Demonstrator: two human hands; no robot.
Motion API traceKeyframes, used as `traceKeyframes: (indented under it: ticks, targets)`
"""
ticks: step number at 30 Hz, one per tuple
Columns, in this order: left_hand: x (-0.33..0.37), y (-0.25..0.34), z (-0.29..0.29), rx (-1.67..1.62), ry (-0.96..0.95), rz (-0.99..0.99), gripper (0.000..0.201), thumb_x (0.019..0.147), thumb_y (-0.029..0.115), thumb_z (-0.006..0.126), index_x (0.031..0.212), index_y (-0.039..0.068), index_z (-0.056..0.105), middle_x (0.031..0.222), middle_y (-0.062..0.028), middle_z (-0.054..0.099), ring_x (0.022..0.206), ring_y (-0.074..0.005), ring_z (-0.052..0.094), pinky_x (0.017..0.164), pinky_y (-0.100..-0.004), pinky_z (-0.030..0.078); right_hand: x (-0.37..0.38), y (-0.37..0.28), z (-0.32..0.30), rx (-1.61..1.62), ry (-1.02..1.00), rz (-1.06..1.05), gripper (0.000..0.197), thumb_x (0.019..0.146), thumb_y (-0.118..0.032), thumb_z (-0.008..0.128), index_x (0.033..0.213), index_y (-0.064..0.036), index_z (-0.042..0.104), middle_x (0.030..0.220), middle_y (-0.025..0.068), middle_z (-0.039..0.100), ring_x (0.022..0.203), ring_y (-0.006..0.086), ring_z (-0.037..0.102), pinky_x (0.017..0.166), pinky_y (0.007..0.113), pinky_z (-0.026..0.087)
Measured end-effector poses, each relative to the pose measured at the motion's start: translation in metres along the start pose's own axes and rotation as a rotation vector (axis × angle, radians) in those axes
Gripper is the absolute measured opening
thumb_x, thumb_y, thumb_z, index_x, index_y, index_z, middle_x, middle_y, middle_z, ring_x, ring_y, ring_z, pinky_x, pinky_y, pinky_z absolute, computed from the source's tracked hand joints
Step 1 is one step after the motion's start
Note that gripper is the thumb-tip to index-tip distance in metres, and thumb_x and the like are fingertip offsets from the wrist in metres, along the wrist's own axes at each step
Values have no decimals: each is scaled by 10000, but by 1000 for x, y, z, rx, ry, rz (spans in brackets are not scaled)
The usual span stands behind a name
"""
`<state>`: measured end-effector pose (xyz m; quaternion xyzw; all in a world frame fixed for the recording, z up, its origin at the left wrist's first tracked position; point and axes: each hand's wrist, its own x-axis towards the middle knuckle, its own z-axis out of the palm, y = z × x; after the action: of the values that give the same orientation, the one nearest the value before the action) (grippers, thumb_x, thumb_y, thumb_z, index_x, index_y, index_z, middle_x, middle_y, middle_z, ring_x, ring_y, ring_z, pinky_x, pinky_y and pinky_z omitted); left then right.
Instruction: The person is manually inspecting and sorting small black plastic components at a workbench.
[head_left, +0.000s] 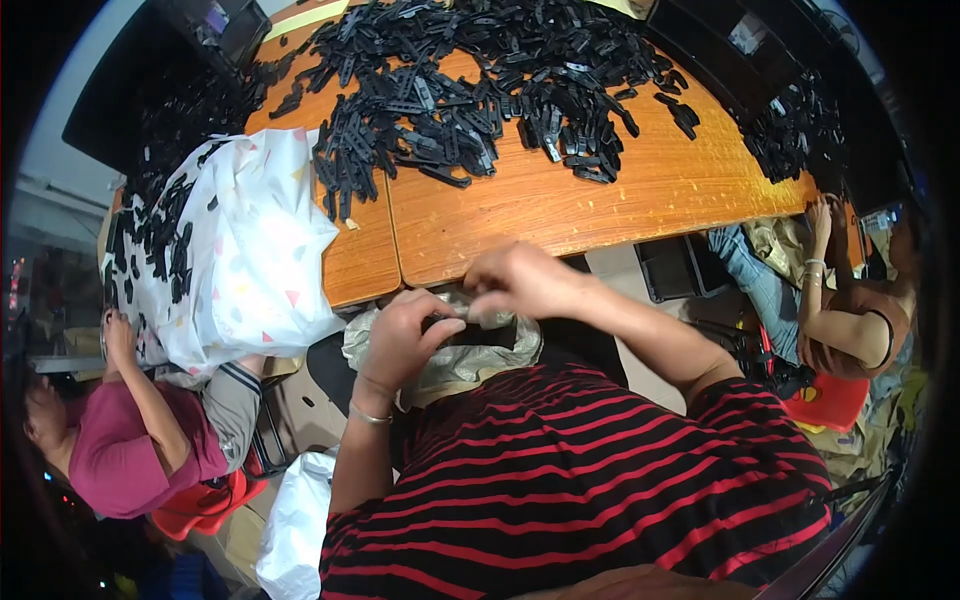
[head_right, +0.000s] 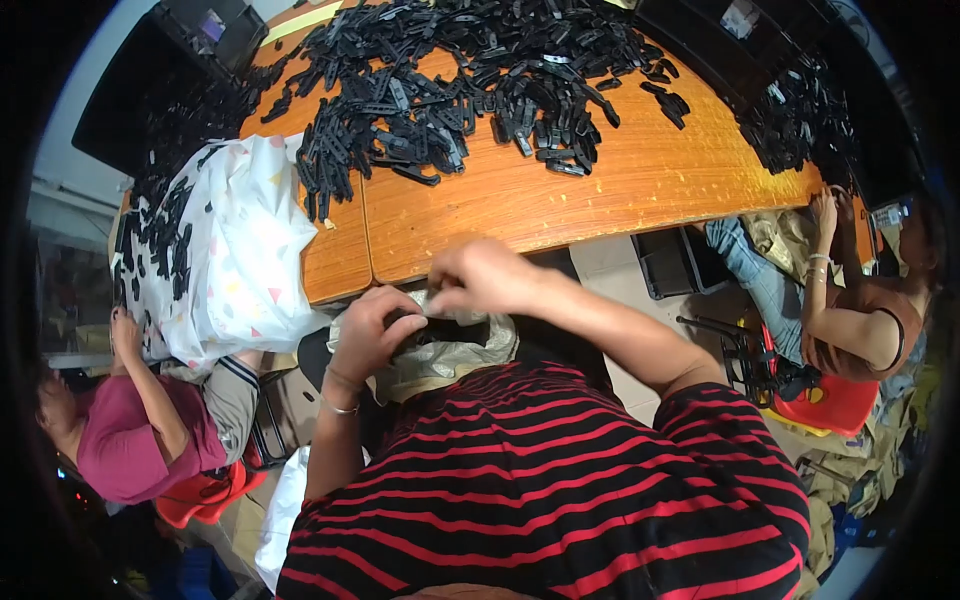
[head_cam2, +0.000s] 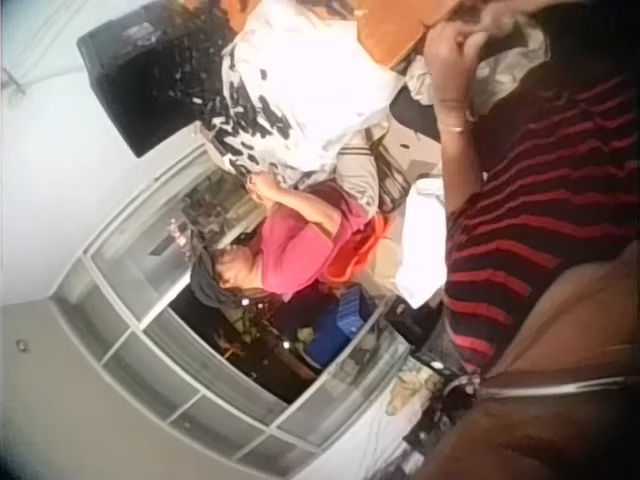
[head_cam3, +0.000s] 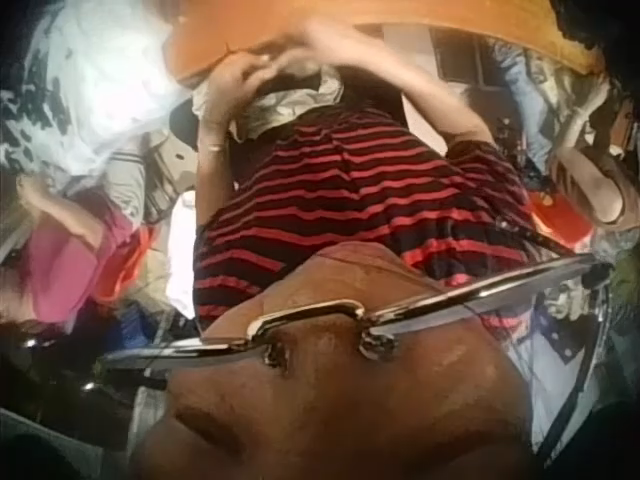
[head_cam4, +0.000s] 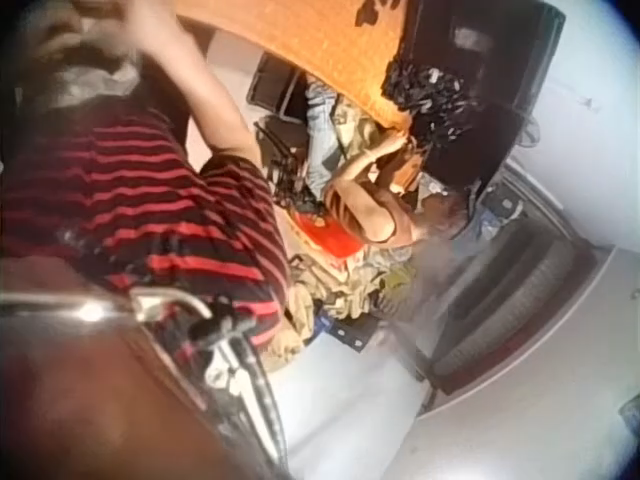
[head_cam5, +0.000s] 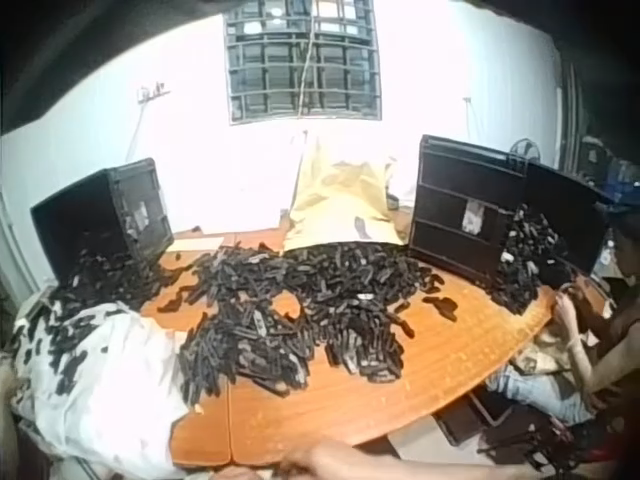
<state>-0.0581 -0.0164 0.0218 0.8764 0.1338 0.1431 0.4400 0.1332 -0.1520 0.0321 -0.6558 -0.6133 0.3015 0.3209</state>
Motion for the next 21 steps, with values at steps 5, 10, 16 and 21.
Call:
traceKeyframes:
  ticks: [5,10,16,21]
  targets:
    - [41,10,-6,67,233,-66,131,823,80,664,925,0,647,811,-117,644,702,-253,624,652,-317,489,4,50,-68,-289,473,188,132,804,-144,715,845,-22,685,876,159,677,760,285,665,672,355,520]
    - [115,-9,8,405,338,146,169,827,59,647,996,60,653,880,-135,639,820,-324,623,713,-373,497,30,82,-100,-636,618,262,196,777,-154,695,911,-21,644,876,185,636,780,366,642,705,436,515]
    - [144,-26,9,606,165,98,180,791,49,671,968,68,646,913,-124,615,883,-322,606,751,-406,495,44,80,-93,-697,496,336,269,774,-164,702,991,-20,632,866,169,670,809,367,650,736,437,518]
    - [137,-13,1,654,207,180,85,776,50,681,856,52,651,865,-119,588,868,-316,589,722,-413,484,34,72,-82,-478,436,323,241,824,-235,647,922,-17,618,812,187,679,822,370,655,748,456,508]
